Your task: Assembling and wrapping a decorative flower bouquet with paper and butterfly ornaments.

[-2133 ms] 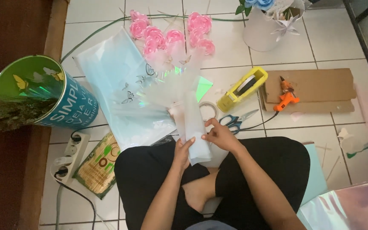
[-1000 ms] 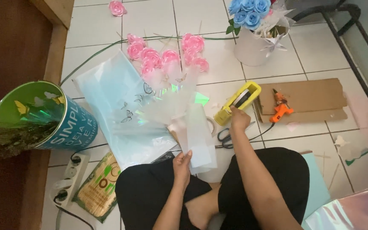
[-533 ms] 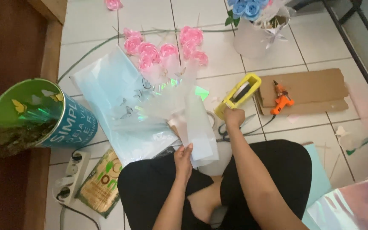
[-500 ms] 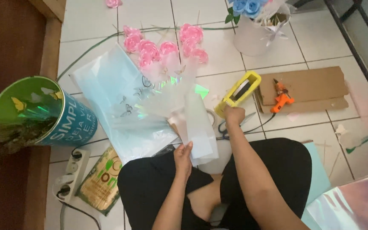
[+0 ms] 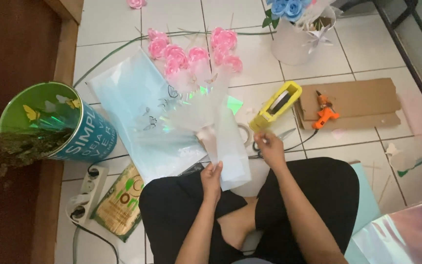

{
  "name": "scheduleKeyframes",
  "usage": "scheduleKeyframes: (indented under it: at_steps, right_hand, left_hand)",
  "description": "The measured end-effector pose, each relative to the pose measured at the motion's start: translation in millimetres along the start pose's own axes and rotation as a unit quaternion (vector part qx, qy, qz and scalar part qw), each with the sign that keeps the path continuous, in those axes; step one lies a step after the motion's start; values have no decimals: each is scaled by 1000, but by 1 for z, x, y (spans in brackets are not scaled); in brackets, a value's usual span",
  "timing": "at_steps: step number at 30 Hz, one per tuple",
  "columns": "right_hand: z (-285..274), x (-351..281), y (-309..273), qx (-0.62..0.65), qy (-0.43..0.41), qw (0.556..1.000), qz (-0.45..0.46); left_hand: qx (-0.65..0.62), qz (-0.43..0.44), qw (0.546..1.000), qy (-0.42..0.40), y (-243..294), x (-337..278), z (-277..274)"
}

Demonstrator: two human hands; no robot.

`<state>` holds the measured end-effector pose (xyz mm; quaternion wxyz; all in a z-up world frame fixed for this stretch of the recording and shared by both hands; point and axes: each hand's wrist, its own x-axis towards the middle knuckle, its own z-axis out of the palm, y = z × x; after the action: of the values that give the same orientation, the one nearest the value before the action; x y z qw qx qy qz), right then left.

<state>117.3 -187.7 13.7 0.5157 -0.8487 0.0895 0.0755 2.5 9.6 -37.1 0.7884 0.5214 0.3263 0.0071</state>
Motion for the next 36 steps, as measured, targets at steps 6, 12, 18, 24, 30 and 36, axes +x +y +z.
scheduleKeyframes:
  at_steps: [6,12,18,24,30,36]
  right_hand:
    - [5,-45,-4,160,-267,950,-9]
    - [36,-33,5,129,-308,941,-52]
    - [37,-41,-10,26,-268,959,-86]
    - [40,-42,-7,-36,-242,964,-102]
    - [23,-45,-23,-77,-175,981,-14]
    - [24,-47,-42,35,-226,961,157]
  left_hand:
    - [63,18,997,-38,2,-1,11]
    - [127,82,987,-53,3,-10,9]
    - [218,166,960,-63,30,-29,17]
    - [301,236,920,-80,15,-24,10]
    - [264,201,940,-79,8,-20,6]
    - [135,121,982,-59,6,-10,5]
